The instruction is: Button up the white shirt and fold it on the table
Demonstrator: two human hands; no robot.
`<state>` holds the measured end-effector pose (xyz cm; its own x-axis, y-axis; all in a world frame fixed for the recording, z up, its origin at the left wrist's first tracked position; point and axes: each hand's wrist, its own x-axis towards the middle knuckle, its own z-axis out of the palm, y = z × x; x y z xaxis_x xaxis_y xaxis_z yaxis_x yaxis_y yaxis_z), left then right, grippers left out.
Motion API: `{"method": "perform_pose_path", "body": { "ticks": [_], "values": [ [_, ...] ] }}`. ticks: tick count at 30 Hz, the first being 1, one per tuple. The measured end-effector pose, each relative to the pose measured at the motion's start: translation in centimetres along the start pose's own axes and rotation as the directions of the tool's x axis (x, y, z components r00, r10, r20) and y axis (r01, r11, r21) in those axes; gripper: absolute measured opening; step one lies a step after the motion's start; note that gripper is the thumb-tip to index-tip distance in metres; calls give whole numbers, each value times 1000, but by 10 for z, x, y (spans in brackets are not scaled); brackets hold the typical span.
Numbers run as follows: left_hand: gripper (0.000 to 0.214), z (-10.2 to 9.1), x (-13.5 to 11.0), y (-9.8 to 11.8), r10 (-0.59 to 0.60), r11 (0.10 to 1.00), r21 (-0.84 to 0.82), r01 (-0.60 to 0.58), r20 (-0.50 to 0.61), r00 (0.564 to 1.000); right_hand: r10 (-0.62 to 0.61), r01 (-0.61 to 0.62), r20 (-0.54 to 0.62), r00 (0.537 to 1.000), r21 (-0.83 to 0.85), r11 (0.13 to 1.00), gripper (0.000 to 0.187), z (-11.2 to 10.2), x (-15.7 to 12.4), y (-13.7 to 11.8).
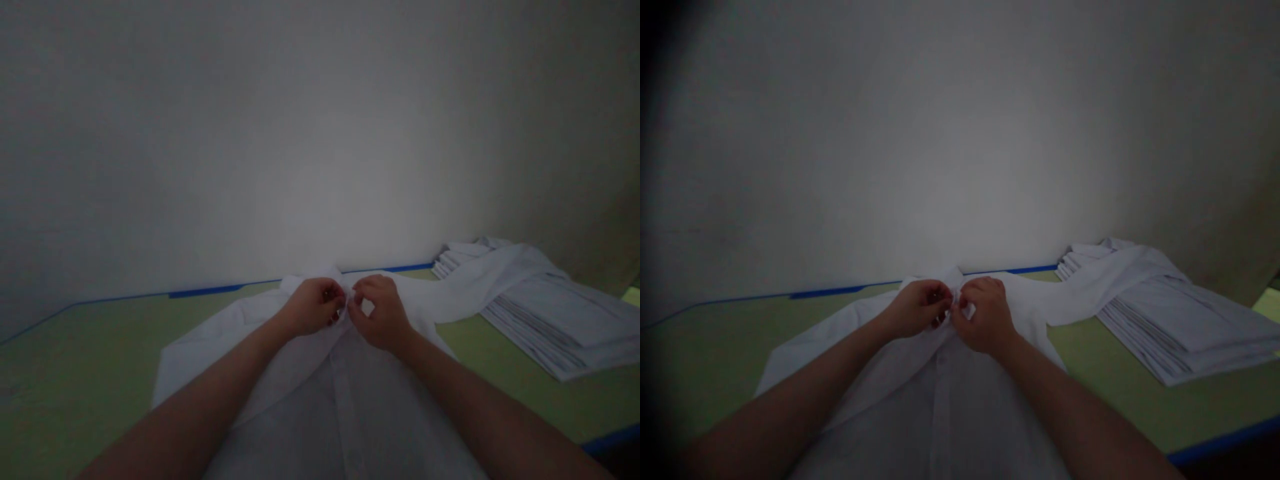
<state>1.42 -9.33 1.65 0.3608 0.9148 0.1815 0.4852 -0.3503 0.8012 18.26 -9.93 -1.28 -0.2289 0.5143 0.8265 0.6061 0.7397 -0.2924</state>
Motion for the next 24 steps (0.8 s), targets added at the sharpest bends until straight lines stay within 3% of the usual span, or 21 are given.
{"method": "perform_pose_path", "body": {
  "ticks": [8,15,18,21,24],
  "values": [
    [16,-10,0,-1,0,1000,-16,1,104,995,-44,42,152,987,15,999,14,2,2,6],
    [18,-18,-1,-5,-17,993,-109,47,258,966,-219,247,227,949,-102,964,11,-8,4,3],
    [18,-21,1,-6,35,993,-115,-11,210,977,-153,161,158,976,-44,986,13,-5,4,3],
    [23,-22,3,-8,127,989,-93,-117,115,985,-16,2,98,995,144,990,13,2,1,8],
    [35,-21,1,-9,156,982,-136,-133,176,972,39,-78,123,992,327,942,16,5,0,16]
  ]
}}
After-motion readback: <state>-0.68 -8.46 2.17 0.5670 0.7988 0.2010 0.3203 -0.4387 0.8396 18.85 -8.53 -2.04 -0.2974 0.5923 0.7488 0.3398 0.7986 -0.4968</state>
